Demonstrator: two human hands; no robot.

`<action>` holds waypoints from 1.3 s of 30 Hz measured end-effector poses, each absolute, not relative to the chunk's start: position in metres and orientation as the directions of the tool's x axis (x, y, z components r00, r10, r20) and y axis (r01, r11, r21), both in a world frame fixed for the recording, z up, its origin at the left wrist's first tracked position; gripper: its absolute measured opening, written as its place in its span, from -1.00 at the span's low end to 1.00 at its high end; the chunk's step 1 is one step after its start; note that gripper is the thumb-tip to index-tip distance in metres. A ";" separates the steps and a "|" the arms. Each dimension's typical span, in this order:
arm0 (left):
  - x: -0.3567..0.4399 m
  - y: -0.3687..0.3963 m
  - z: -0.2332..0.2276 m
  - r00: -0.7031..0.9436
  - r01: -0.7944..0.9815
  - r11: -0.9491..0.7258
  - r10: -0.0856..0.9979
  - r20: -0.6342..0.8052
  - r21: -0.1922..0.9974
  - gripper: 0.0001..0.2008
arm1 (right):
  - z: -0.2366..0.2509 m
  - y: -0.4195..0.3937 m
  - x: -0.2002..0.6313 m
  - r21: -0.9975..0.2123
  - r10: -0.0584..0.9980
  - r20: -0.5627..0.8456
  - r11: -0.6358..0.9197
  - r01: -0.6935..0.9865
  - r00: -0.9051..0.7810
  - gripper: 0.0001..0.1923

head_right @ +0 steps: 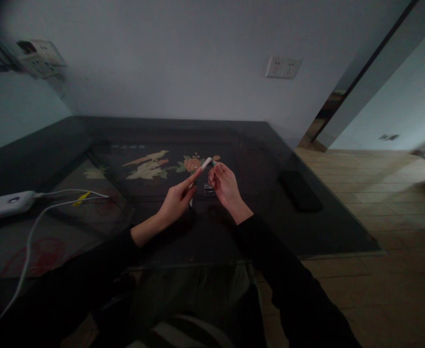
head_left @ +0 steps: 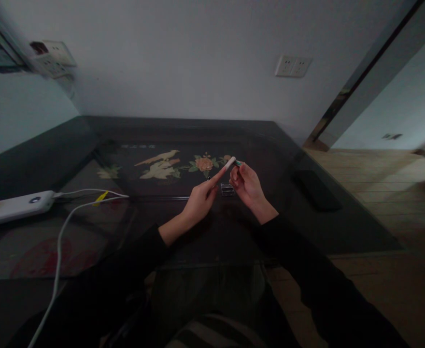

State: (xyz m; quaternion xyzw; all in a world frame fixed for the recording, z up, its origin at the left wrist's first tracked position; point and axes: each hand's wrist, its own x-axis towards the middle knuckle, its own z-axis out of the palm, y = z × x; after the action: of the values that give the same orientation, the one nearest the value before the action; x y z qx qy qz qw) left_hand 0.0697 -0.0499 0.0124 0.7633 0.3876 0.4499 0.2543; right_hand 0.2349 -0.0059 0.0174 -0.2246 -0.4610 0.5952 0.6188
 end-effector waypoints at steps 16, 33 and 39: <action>0.076 -0.057 0.009 0.352 0.308 -0.584 0.804 0.480 0.751 -0.45 | 0.015 -0.004 0.234 -0.826 0.960 0.260 0.165 -0.540 -0.104 -0.53; 0.072 -0.045 0.002 0.286 0.120 -0.425 0.880 0.379 0.897 -0.42 | 0.017 -0.004 0.234 -0.834 0.941 0.325 0.235 -0.500 -0.100 -0.52; 0.073 -0.045 0.004 0.356 -0.171 -0.159 0.910 0.211 0.972 -0.37 | 0.019 -0.005 0.234 -0.838 0.950 0.303 0.228 -0.495 -0.075 -0.55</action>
State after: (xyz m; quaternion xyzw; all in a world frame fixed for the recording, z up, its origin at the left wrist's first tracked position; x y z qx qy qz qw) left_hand 0.0733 -0.0447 0.0036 0.5950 0.3108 0.4748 0.5692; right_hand 0.2338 -0.0048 0.0191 -0.2467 -0.4609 0.5700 0.6339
